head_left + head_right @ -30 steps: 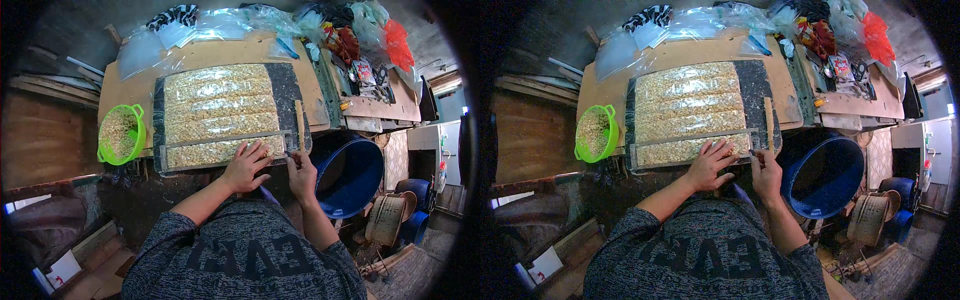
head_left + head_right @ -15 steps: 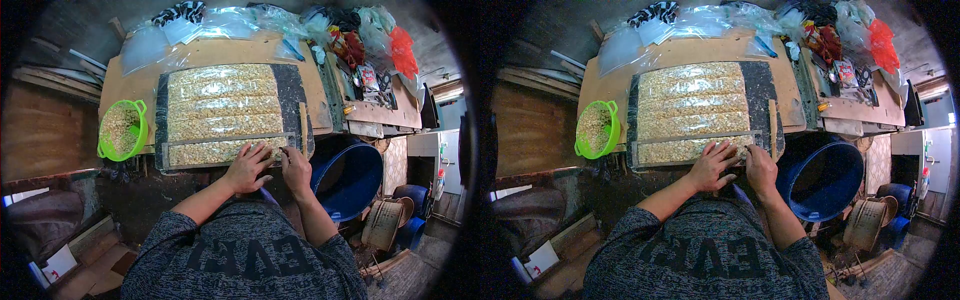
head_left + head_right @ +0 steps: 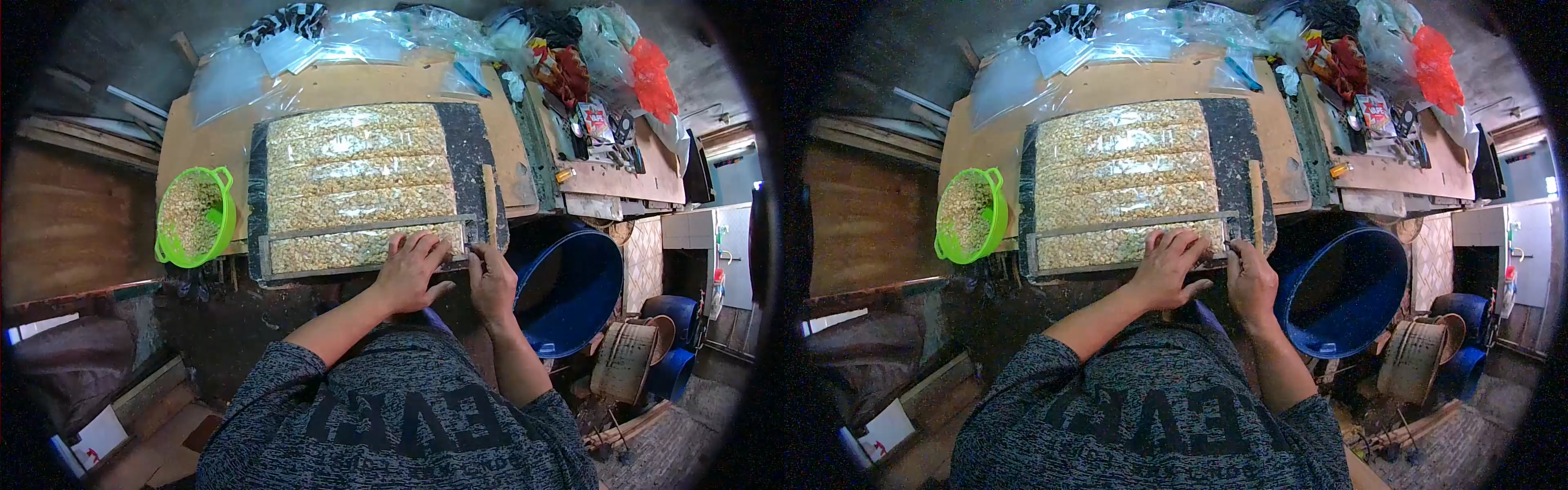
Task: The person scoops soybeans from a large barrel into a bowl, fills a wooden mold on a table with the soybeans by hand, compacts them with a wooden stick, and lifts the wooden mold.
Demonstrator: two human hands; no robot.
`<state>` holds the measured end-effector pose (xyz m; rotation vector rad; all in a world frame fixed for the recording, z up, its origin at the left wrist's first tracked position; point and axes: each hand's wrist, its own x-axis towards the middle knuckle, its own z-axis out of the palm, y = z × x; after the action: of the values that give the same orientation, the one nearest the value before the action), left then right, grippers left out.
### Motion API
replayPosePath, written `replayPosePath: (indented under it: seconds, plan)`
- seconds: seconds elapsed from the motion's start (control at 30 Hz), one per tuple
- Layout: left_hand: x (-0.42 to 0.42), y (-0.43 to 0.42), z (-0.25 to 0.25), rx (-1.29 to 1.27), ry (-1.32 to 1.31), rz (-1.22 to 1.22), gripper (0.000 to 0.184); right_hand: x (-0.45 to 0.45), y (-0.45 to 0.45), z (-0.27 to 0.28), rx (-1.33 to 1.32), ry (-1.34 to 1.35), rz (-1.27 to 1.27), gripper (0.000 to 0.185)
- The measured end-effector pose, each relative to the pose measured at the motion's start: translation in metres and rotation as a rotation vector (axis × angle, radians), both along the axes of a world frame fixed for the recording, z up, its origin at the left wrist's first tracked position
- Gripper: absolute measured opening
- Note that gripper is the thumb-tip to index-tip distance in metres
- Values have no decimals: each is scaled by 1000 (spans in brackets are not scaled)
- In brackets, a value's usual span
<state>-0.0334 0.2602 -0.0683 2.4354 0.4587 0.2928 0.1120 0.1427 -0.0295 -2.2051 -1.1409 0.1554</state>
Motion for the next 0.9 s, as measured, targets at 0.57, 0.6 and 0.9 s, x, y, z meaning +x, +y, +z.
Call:
replayPosePath:
  seconds: [0.57, 0.6, 0.9]
  plan:
    - [-57, 5, -8, -18, -27, 34, 57, -22, 25, -13, 47, 105, 115, 18]
    - [-57, 5, -8, -14, -30, 31, 57, -23, 27, -14, 57, 68, 151, 18]
    - [-58, 7, -8, -20, -38, 30, 57, -27, 30, -13, -65, -130, 243, 17]
